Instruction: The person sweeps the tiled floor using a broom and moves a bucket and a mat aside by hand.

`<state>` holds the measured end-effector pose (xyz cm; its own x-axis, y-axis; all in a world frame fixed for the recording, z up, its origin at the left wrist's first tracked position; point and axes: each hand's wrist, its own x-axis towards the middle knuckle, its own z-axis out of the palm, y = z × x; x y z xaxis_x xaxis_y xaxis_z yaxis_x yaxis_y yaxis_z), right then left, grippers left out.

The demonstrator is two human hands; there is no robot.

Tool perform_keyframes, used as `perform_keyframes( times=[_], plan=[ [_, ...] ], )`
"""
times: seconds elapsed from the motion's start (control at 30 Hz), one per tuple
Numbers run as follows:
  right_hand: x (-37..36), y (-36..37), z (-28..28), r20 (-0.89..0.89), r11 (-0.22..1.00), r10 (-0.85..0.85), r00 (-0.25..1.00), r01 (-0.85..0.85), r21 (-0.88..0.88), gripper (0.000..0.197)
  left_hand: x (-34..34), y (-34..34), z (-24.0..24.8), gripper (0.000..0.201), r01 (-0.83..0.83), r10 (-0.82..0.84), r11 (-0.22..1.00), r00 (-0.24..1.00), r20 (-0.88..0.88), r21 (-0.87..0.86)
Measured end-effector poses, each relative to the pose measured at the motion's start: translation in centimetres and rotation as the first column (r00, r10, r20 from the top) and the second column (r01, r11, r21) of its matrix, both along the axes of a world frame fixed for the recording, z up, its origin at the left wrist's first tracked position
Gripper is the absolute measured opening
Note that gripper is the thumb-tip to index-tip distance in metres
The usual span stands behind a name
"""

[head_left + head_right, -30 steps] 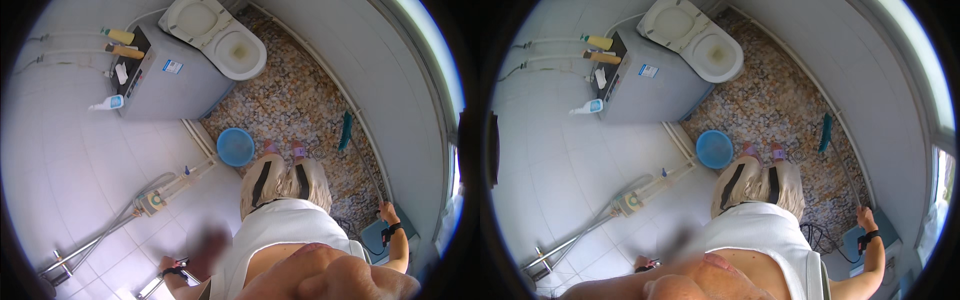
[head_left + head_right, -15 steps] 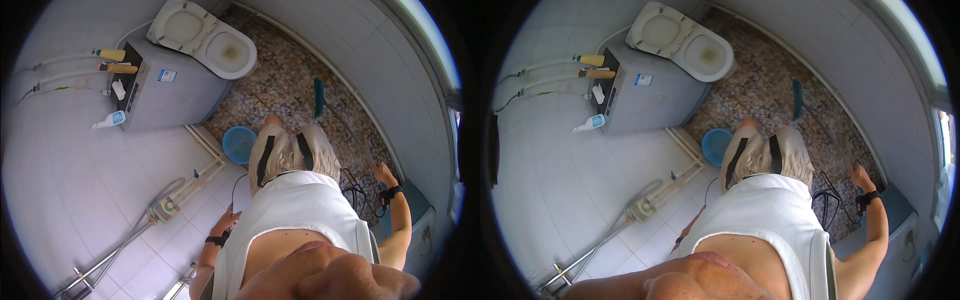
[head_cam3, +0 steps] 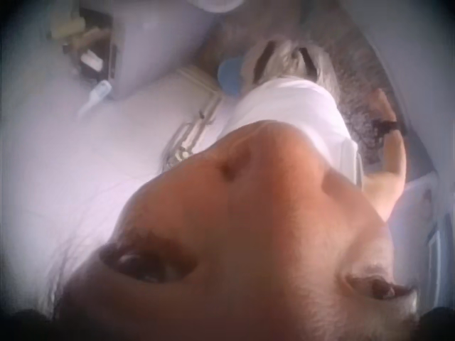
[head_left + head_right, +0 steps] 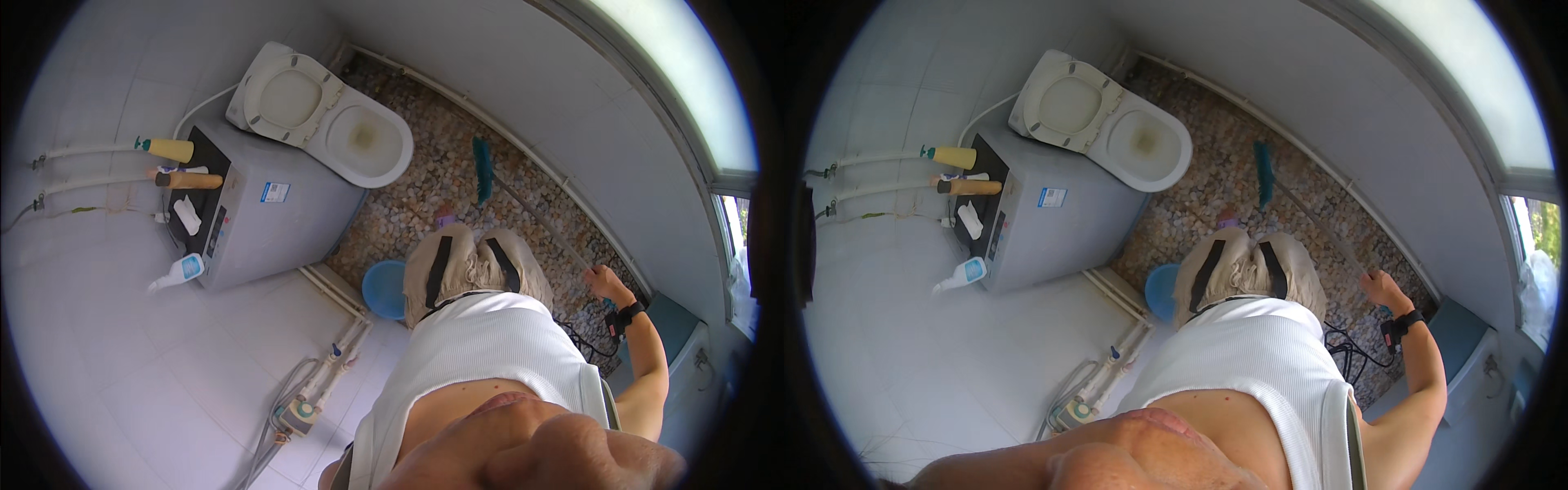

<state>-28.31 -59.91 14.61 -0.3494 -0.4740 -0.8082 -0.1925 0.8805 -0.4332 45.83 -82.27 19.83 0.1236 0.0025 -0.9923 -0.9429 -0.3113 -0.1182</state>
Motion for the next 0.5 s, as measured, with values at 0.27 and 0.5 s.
perform_keyframes(
  times=[0.27, 0.5],
  plan=[
    [0.8, -6.7, -0.2, 0.262, 0.975, -0.22, 0.94, 0.22, 0.03, 0.037, -9.3, -31.8, 12.6, 0.014, 0.585, -0.654, 0.639, 0.755, 0.047, -0.499],
    [1.5, -12.7, -5.3, 0.278, 0.929, -0.366, 0.888, 0.331, 0.165, 0.039, -46.3, -51.5, 10.2, 0.027, 0.561, -0.825, 0.549, 0.484, -0.293, -0.619]
  ],
)
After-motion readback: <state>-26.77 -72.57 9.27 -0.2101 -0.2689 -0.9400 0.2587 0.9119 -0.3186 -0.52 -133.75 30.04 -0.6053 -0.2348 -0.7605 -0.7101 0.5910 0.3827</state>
